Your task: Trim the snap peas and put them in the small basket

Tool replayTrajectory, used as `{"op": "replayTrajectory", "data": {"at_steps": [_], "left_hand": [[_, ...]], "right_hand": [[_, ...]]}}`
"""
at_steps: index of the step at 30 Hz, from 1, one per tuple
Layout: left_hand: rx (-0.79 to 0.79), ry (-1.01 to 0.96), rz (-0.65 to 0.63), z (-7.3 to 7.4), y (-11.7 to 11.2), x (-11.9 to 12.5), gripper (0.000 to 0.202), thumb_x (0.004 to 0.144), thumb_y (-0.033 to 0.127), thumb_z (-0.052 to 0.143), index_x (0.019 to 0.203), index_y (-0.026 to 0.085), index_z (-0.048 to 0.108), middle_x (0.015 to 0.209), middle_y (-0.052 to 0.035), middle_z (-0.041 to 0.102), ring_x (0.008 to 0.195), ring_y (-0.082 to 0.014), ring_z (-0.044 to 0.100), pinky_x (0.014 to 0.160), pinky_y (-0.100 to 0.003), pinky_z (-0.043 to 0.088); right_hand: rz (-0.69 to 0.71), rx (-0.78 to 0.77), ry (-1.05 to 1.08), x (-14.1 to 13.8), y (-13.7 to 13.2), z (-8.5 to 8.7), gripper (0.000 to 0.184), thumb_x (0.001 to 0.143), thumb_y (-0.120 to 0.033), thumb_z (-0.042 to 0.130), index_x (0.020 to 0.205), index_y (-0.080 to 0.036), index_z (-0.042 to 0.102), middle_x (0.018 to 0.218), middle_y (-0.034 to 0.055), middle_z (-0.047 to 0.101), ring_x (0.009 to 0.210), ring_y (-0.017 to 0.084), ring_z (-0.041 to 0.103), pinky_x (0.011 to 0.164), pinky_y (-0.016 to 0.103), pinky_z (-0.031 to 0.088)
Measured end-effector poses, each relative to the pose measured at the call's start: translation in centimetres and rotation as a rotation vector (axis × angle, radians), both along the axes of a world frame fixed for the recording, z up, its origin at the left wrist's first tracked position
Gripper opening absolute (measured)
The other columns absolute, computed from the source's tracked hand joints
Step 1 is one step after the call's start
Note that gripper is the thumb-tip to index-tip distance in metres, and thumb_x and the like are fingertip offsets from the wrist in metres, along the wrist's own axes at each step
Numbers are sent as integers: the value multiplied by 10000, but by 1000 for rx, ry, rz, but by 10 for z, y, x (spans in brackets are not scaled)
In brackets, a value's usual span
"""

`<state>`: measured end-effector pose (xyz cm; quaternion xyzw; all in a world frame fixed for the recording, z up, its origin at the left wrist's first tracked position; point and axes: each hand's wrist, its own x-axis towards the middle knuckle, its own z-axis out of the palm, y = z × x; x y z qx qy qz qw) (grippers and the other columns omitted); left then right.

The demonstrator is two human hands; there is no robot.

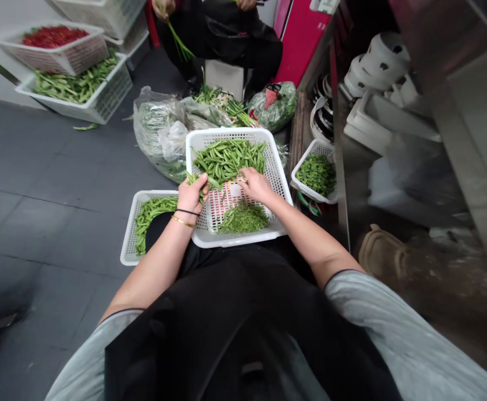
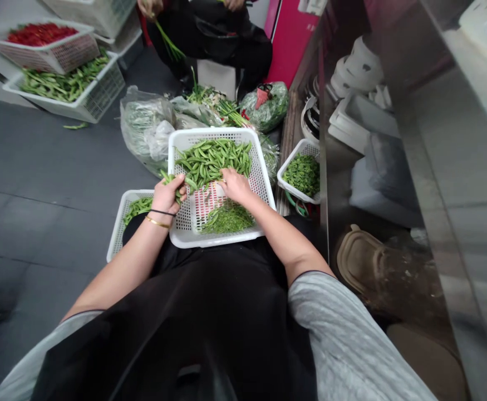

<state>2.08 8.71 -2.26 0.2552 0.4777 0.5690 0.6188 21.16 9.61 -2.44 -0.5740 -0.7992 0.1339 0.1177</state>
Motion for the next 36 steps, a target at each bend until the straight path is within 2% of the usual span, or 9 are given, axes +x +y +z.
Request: {"op": "replayTrajectory", "data": {"at_steps": [9, 13, 17, 23, 25, 27, 31, 34, 36], "left_hand": [[-29, -183, -62, 18, -51, 3, 274, 648, 258, 765, 705, 146, 522, 493, 71, 458, 358, -29, 376, 299, -150, 272], [-104, -277, -161, 21, -65, 3, 292, 659, 305, 761, 805, 122, 587, 530, 59, 474, 367, -17, 362, 296, -131, 253], [-101, -112, -125, 22, -75, 4, 313, 592, 281, 804, 702, 122, 558, 483, 57, 467, 357, -29, 375, 295, -139, 267], [-74, 45, -488, 20, -91, -5, 303, 591, 313, 806, 664, 125, 580, 362, 66, 403, 295, -41, 341, 296, -157, 245], [-38, 52, -561, 20, -94, -10, 282, 617, 319, 791, 675, 120, 601, 392, 39, 462, 296, -40, 350, 299, -161, 243], [-29, 54, -580, 20, -94, -16, 259, 638, 312, 777, 696, 111, 623, 466, -2, 547, 302, -32, 356, 299, -161, 235], [-67, 80, -560, 19, -93, -20, 254, 639, 303, 773, 752, 109, 656, 516, -24, 592, 298, -27, 347, 293, -161, 219], [-65, 147, -572, 18, -92, -16, 243, 637, 304, 770, 740, 115, 659, 507, -20, 586, 302, -34, 358, 299, -165, 231], [-50, 178, -591, 18, -92, -15, 227, 652, 316, 754, 723, 123, 658, 508, -19, 583, 309, -40, 360, 304, -171, 237]], "right_hand": [[135, -369, 772, -35, -62, 12, 324, 913, -391, 394, 782, -150, 567, 633, -6, 593, 552, 95, 577, 577, 221, 449], [190, -88, 473, -28, -70, 21, 289, 909, -362, 412, 804, -143, 568, 749, 56, 614, 660, 136, 578, 614, 252, 440], [358, 112, 37, -23, -83, 38, 310, 935, -298, 362, 873, -131, 615, 862, 114, 631, 739, 179, 579, 641, 283, 421], [707, -157, 374, -21, -97, 48, 205, 891, -303, 499, 829, -175, 647, 791, 18, 666, 703, 113, 599, 667, 212, 435], [646, -273, 528, -9, -93, 49, 212, 883, -320, 514, 796, -169, 634, 719, -3, 650, 649, 99, 598, 651, 202, 445], [396, -270, 603, 10, -85, 50, 259, 904, -346, 464, 811, -158, 617, 665, -3, 625, 601, 104, 588, 621, 215, 454], [-22, 16, 385, 34, -74, 51, 292, 896, -370, 451, 979, -140, 610, 838, 67, 642, 682, 146, 586, 667, 279, 467], [167, 106, 111, 21, -82, 53, 396, 876, -385, 495, 1198, -159, 536, 1141, 133, 581, 847, 189, 579, 698, 297, 452], [356, 101, -26, 3, -89, 53, 315, 915, -337, 425, 1127, -165, 583, 1072, 122, 607, 854, 192, 567, 679, 283, 429]]}}
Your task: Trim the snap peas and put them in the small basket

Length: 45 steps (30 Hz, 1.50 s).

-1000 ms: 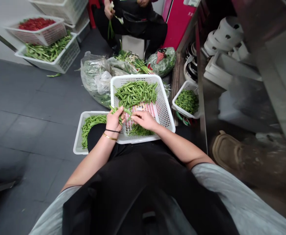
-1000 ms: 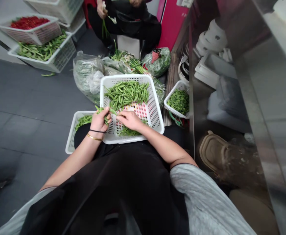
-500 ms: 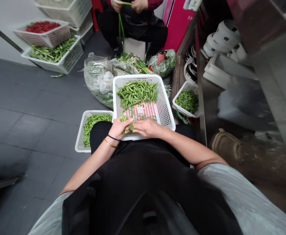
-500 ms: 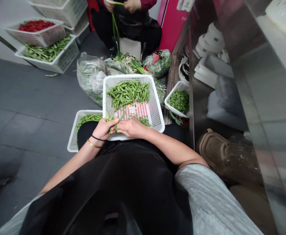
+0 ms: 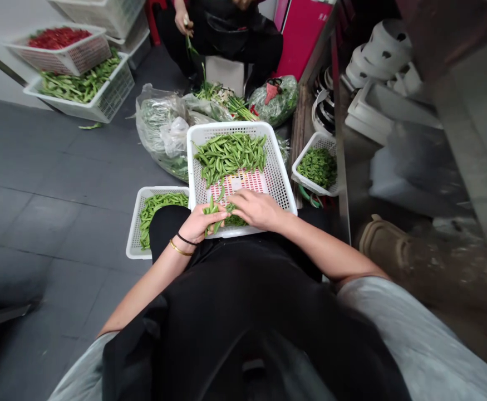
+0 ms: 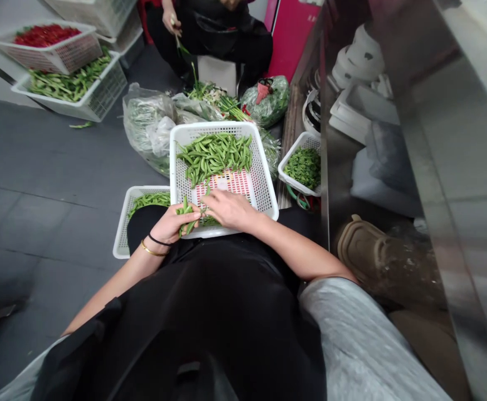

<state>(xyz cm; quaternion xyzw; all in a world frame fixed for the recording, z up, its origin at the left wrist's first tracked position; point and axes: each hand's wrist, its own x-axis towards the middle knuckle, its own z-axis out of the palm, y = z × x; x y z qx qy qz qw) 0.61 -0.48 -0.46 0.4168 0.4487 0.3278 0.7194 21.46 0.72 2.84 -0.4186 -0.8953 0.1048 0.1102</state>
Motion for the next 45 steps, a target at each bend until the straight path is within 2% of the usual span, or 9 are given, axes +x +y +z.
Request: {"op": "replayTrajectory", "data": {"at_steps": [6, 11, 13, 16, 19, 23, 31, 40, 45], "left_hand": [[266, 218, -96, 8, -3, -3, 119, 616, 237, 740, 623, 170, 641, 533, -10, 568, 435, -85, 424, 412, -193, 335], [439, 218, -336, 37, -18, -7, 110, 551, 158, 723, 542, 231, 641, 542, -27, 596, 529, -146, 498, 564, -252, 425], [425, 184, -303, 50, -20, -13, 105, 550, 185, 737, 625, 245, 693, 592, -58, 643, 577, -188, 563, 607, -298, 463], [425, 96, 219, 60, -10, -27, 88, 631, 323, 701, 683, 252, 698, 600, -58, 639, 508, -176, 539, 485, -300, 447], [281, -153, 556, 52, 9, -41, 175, 681, 410, 644, 643, 241, 620, 471, 11, 464, 366, -91, 332, 326, -211, 240], [-11, -288, 447, 27, 25, -45, 325, 642, 421, 695, 578, 204, 461, 482, 34, 325, 400, -74, 306, 328, -189, 203], [-137, -355, 285, 1, 15, -36, 287, 588, 285, 755, 648, 182, 495, 482, 33, 462, 399, -73, 393, 349, -188, 258], [-157, -44, 350, -22, -3, 11, 369, 584, 316, 793, 845, 110, 632, 526, 2, 581, 379, -69, 444, 320, -172, 278], [-92, -110, 453, -18, -6, 16, 345, 566, 307, 811, 772, 102, 625, 535, 21, 547, 404, -58, 448, 344, -170, 322]], "right_hand": [[106, -133, 94, -26, -4, -12, 267, 857, -273, 427, 693, -144, 594, 704, 64, 613, 645, 140, 530, 587, 244, 373], [315, -1019, 541, -24, -12, -25, 323, 824, -349, 428, 558, -169, 461, 447, -36, 467, 410, 76, 448, 451, 194, 348], [311, -1206, 755, -18, -10, -28, 363, 819, -448, 429, 579, -176, 448, 436, -49, 437, 376, 80, 442, 417, 202, 349], [126, -1036, 760, 3, 11, -31, 396, 827, -492, 411, 596, -176, 469, 481, -27, 488, 426, 95, 489, 466, 223, 394], [-54, -751, 87, 25, 50, -39, 261, 735, -394, 600, 618, -163, 573, 586, 29, 607, 602, 155, 593, 596, 266, 443], [-316, -431, -393, 7, 99, -69, 218, 745, -341, 621, 760, -129, 667, 859, 168, 690, 830, 261, 639, 708, 336, 465], [-591, -747, 39, -74, 132, -123, 286, 784, -378, 608, 818, -97, 651, 806, 174, 689, 780, 236, 657, 718, 342, 502], [-432, -839, 693, -31, 52, -72, 219, 878, -370, 478, 783, -173, 488, 659, 0, 630, 512, 86, 595, 499, 199, 489], [-67, -418, 552, -27, -2, -38, 262, 889, -310, 467, 703, -163, 580, 645, 5, 610, 637, 110, 574, 666, 230, 452]]}}
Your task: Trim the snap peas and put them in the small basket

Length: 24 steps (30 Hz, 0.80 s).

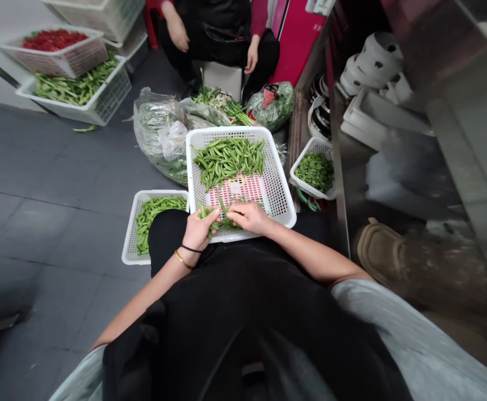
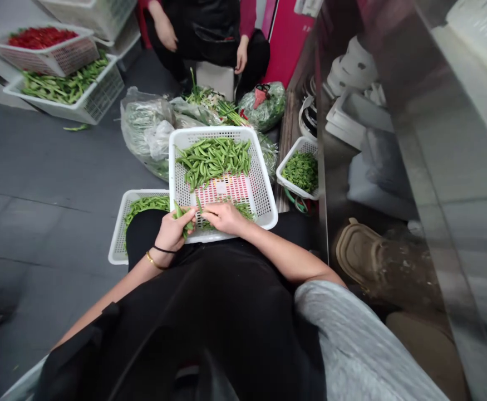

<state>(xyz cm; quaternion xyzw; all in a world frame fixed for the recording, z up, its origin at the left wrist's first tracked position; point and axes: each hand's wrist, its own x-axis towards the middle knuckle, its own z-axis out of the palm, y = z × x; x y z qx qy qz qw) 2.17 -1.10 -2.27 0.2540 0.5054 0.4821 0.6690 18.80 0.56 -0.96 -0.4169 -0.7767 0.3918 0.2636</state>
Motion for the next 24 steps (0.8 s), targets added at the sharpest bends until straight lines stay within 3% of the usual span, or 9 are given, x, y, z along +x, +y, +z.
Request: {"op": "replayTrajectory", "data": {"at_steps": [3, 6, 8, 12, 14, 16, 18, 21, 24], "left_hand": [[-72, -169, -152, -3, -7, -3, 299, 587, 266, 805, 652, 107, 560, 534, 25, 511, 414, -44, 428, 351, -157, 307], [-162, -292, -323, -8, -12, -8, 306, 620, 260, 785, 608, 110, 518, 512, 33, 476, 397, -31, 400, 352, -150, 296], [-158, -265, -376, -8, -15, -13, 304, 615, 252, 786, 606, 117, 513, 475, 42, 457, 376, -32, 392, 344, -149, 287], [-12, -17, -506, 3, -15, -22, 267, 587, 219, 802, 654, 117, 564, 458, 28, 509, 346, -55, 427, 323, -165, 289], [15, 33, -547, 8, -12, -24, 275, 575, 221, 810, 659, 116, 570, 462, 20, 526, 335, -60, 431, 314, -171, 284], [-15, -24, -446, 11, -8, -24, 298, 571, 233, 813, 660, 127, 549, 457, 33, 509, 338, -57, 423, 316, -167, 283], [-58, -120, -293, 13, -4, -22, 315, 580, 238, 809, 678, 137, 527, 469, 43, 497, 361, -55, 427, 323, -155, 281], [-77, -210, -181, 14, -3, -15, 321, 589, 224, 802, 675, 135, 506, 492, 40, 497, 393, -53, 438, 326, -142, 270], [-54, -219, -117, 18, -5, -6, 335, 578, 229, 803, 640, 130, 488, 482, 43, 484, 382, -44, 419, 319, -142, 260]], "right_hand": [[160, 201, -39, 0, -12, 9, 267, 908, -278, 446, 741, -167, 622, 748, 30, 636, 742, 126, 566, 736, 238, 428], [236, 217, -21, -3, -21, 11, 256, 912, -265, 442, 794, -162, 645, 783, 38, 641, 750, 125, 568, 732, 233, 425], [274, 124, 4, -4, -27, 11, 243, 894, -263, 473, 756, -148, 636, 735, 28, 631, 692, 114, 573, 701, 223, 430], [424, -294, 68, 2, -35, 17, 265, 871, -301, 506, 673, -140, 577, 587, -28, 581, 490, 66, 543, 568, 181, 428], [339, -388, 110, 11, -32, 22, 272, 877, -331, 491, 695, -142, 563, 584, -32, 585, 450, 61, 531, 506, 173, 414], [108, -284, 113, 21, -27, 25, 270, 894, -333, 457, 733, -146, 565, 614, -16, 602, 472, 70, 541, 504, 182, 423], [-78, -34, 43, 27, -24, 26, 242, 899, -314, 453, 788, -149, 590, 695, 18, 636, 581, 97, 583, 587, 214, 459], [-81, 329, -155, 23, -27, 22, 216, 898, -294, 474, 915, -146, 630, 839, 72, 662, 758, 145, 605, 707, 260, 467], [-35, 502, -317, 9, -34, 19, 263, 928, -257, 409, 950, -132, 639, 805, 81, 646, 742, 146, 586, 701, 251, 448]]}}
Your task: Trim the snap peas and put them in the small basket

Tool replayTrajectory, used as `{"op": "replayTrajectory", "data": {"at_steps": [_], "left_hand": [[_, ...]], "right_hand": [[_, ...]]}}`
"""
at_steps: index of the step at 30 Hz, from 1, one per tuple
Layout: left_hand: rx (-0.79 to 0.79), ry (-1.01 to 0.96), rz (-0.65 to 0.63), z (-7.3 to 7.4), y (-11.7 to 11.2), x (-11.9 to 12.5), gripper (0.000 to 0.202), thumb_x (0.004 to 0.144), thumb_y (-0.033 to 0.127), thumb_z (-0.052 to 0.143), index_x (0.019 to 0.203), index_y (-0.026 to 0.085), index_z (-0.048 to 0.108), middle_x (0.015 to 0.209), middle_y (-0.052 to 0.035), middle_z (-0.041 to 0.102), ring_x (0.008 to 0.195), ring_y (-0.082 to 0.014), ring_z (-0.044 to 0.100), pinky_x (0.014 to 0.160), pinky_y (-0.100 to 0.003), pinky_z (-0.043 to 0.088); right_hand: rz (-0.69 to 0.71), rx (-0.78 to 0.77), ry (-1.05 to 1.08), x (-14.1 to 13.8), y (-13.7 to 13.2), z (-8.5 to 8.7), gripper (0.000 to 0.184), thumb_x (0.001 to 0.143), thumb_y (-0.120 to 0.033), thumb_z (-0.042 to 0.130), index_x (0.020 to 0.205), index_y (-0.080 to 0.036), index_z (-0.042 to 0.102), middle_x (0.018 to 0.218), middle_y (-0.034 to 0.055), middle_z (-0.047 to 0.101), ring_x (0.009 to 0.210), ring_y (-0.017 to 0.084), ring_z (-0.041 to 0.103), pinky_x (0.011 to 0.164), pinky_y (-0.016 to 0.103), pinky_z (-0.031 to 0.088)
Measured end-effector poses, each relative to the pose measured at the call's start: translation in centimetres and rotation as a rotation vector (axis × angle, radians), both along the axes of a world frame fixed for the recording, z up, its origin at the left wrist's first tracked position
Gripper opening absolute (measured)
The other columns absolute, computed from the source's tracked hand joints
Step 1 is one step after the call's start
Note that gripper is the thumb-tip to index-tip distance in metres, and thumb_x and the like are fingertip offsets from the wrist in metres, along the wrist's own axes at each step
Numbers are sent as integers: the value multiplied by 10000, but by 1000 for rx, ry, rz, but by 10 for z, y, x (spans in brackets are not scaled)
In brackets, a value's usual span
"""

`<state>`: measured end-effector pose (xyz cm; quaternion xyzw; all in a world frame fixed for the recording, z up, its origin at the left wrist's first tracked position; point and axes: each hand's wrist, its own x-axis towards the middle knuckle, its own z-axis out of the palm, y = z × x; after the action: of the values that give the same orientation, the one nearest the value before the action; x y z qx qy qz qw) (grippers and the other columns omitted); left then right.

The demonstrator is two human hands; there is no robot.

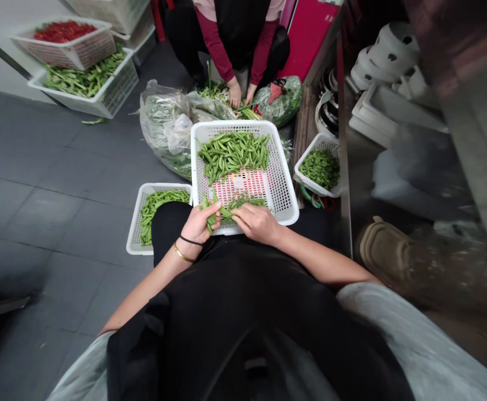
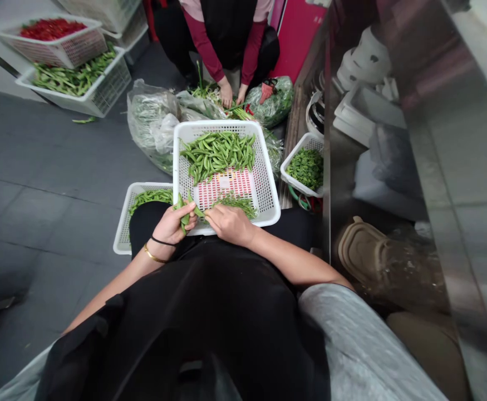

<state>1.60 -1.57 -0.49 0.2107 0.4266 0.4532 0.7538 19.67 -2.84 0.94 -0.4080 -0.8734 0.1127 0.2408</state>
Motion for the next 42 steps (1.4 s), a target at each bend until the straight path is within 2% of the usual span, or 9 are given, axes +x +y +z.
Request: {"op": "replayTrajectory", "data": {"at_steps": [6, 11, 14, 18, 22, 25, 32, 39, 42], "left_hand": [[33, 134, 92, 4, -8, 5, 342, 569, 255, 806, 662, 140, 498, 473, 46, 493, 371, -60, 431, 309, -161, 290], [62, 124, -370, 3, -10, -11, 315, 585, 264, 799, 628, 133, 515, 429, 31, 491, 317, -59, 396, 299, -171, 277], [51, 61, -482, 2, -10, -19, 304, 585, 268, 793, 622, 135, 522, 419, 29, 487, 314, -57, 390, 300, -168, 274], [21, 11, -527, 1, -9, -21, 301, 590, 264, 784, 609, 138, 512, 412, 34, 472, 325, -54, 384, 303, -158, 267], [18, 26, -575, -1, -7, -19, 294, 582, 264, 786, 628, 135, 526, 412, 41, 470, 323, -55, 384, 304, -158, 274], [80, 111, -589, -3, -4, -18, 275, 609, 295, 775, 651, 127, 562, 418, 35, 488, 310, -57, 383, 304, -168, 279], [274, 295, -436, 5, 8, -17, 228, 609, 301, 784, 653, 119, 654, 491, 10, 515, 419, -67, 425, 398, -183, 321], [340, 470, 157, -5, 13, 10, 211, 679, 313, 738, 683, 160, 593, 504, 46, 495, 443, -69, 418, 443, -190, 349], [306, 480, 363, -4, 27, -2, 202, 695, 305, 720, 696, 175, 566, 508, 57, 503, 409, -66, 421, 410, -193, 346]], "right_hand": [[-4, -9, -111, -16, -2, 7, 201, 816, -184, 453, 690, -144, 604, 672, 51, 581, 636, 134, 523, 609, 242, 396], [220, -491, 239, 6, 12, 11, 143, 733, -146, 464, 665, -147, 590, 645, -2, 594, 586, 87, 536, 585, 199, 407], [-28, -665, 437, 38, 33, 12, 164, 775, -211, 451, 733, -138, 593, 619, -7, 586, 504, 87, 534, 518, 205, 420], [-263, -433, 285, 61, 46, 17, 215, 819, -267, 464, 890, -136, 619, 750, 33, 624, 590, 116, 564, 596, 256, 467], [-25, -86, -146, 33, 28, 23, 386, 853, -320, 521, 1197, -147, 533, 1125, 137, 574, 863, 194, 569, 699, 309, 464], [193, -21, -352, 5, 18, 23, 255, 936, -236, 385, 1018, -116, 595, 957, 129, 601, 832, 188, 546, 691, 300, 435], [351, -44, -291, 1, 36, 23, 325, 974, -263, 316, 870, -118, 588, 794, 71, 558, 694, 139, 484, 649, 264, 382], [-61, -149, -296, -18, 49, 14, 325, 955, -268, 329, 921, -91, 599, 862, 128, 610, 761, 189, 555, 687, 297, 410], [-86, -285, -428, -13, 65, -2, 289, 929, -269, 396, 947, -97, 627, 912, 150, 648, 812, 215, 599, 696, 303, 429]]}}
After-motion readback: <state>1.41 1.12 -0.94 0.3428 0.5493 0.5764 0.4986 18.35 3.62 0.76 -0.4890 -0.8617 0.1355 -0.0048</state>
